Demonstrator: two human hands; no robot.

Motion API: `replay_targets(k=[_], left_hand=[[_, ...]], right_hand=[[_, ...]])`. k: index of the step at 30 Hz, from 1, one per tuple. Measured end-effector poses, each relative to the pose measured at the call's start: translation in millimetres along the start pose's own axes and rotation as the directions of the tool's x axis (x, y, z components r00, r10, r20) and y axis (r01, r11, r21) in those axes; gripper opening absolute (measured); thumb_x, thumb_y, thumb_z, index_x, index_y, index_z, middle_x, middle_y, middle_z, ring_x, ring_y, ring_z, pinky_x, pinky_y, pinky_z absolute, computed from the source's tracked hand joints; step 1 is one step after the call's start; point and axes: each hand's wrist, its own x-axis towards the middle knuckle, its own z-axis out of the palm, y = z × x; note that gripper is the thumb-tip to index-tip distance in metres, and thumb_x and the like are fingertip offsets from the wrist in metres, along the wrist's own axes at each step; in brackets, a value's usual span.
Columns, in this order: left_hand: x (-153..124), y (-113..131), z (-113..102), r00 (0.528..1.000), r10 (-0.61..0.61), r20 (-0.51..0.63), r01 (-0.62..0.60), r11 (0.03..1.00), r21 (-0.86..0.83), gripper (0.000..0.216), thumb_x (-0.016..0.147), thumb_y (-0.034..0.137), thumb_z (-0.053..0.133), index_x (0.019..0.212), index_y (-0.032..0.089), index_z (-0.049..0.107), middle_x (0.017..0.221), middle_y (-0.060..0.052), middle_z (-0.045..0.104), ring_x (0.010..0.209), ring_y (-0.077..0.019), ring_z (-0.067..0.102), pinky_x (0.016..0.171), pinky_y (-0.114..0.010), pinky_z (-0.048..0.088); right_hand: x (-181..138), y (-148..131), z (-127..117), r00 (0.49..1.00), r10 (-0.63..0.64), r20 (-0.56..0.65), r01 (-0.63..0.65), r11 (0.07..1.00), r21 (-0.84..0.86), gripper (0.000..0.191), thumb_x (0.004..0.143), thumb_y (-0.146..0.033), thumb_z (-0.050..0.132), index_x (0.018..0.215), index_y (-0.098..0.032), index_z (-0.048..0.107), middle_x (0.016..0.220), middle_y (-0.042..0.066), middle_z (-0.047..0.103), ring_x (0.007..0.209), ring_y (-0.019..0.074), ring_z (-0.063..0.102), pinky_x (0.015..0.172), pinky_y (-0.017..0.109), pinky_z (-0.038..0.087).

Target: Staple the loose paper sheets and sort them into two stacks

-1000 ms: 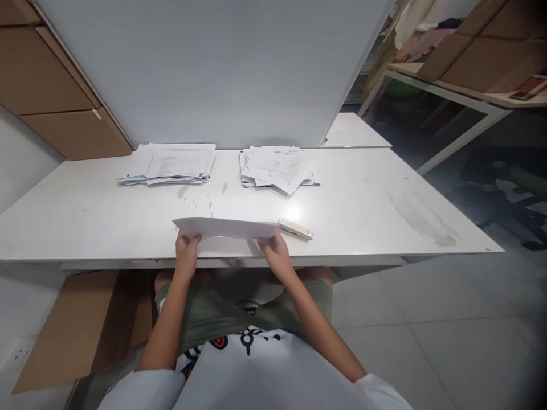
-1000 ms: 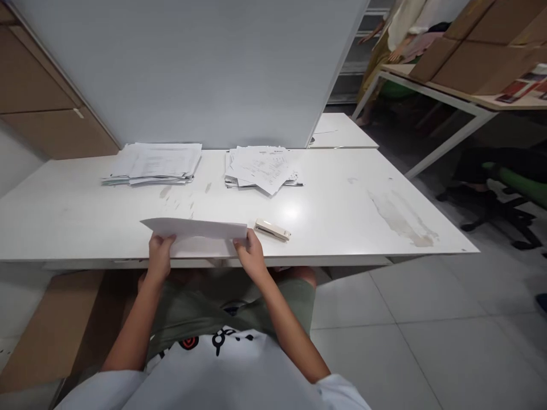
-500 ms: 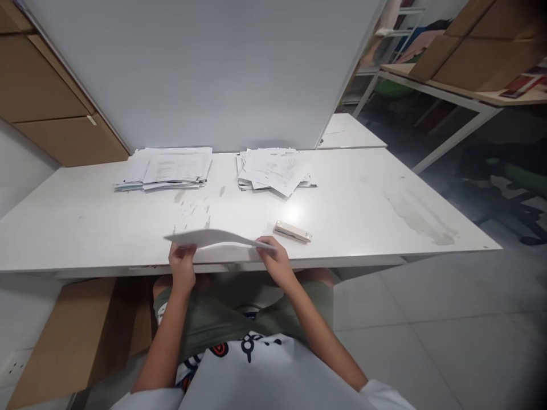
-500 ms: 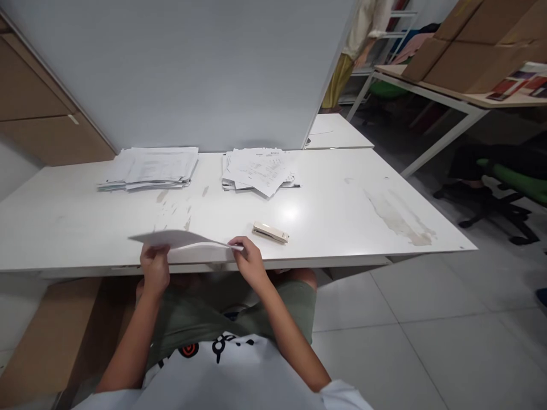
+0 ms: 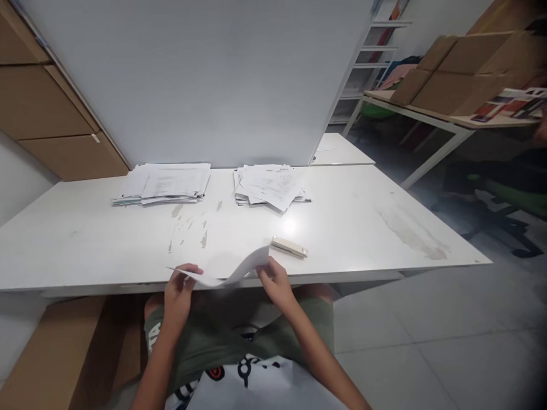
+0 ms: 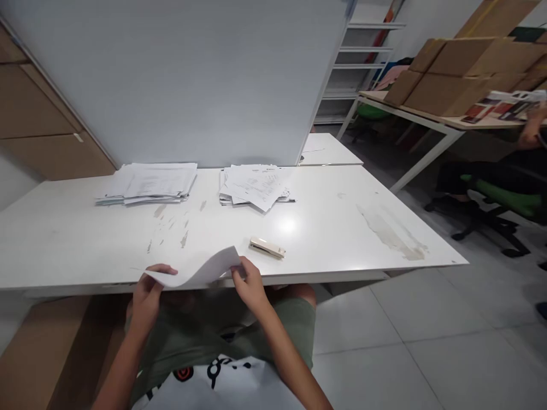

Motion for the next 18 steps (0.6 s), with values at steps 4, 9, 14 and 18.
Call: replay_targets(k=[4,9,14,18], left_hand=[[-7,12,-8,0.988,-0.148,-0.031,0.150,0.986,0.069,0.034,0.075,0.052,0.064,0.084,0.019,0.064,0.075,-0.004,0.067,0.072,-0.0219,0.063,0.066,-0.030,0.051],[25,12,-11,0.954,-0.299,-0.001,0.299,0.953,0.050,0.050,0.068,0.058,0.064,0.098,0.018,0.063,0.085,-0.007,0.071,0.078,-0.0257,0.066,0.064,-0.031,0.052],[71,-10,12,0.970,-0.238,0.051,0.235,0.970,0.054,0.042,0.066,0.049,0.063,0.095,0.019,0.062,0.098,-0.010,0.072,0.098,-0.0296,0.067,0.084,-0.037,0.053],[89,-27,38,0.973,-0.177,0.151,0.167,0.983,0.075,0.028,0.065,0.042,0.062,0.084,0.021,0.062,0.092,-0.011,0.072,0.095,-0.0312,0.067,0.085,-0.041,0.052]], right_hand=[[0,-1,-3,1.000,-0.020,0.016,0.020,1.000,0.011,0.017,0.086,-0.033,0.052,0.090,-0.020,0.062,0.085,0.003,0.067,0.083,0.0194,0.062,0.076,0.031,0.050],[9,-7,-16,0.993,-0.108,-0.040,0.106,0.993,-0.055,0.028,0.087,-0.031,0.053,0.112,-0.020,0.059,0.085,0.003,0.068,0.077,0.0179,0.062,0.072,0.031,0.052],[32,5,-32,0.909,-0.310,-0.277,0.149,0.865,-0.480,0.037,0.091,-0.034,0.048,0.122,-0.018,0.058,0.120,0.015,0.064,0.115,0.0287,0.057,0.098,0.049,0.045],[42,27,-38,0.922,-0.374,-0.100,0.203,0.687,-0.698,0.036,0.095,-0.034,0.044,0.121,-0.017,0.062,0.125,0.016,0.063,0.123,0.0306,0.052,0.105,0.053,0.036]])
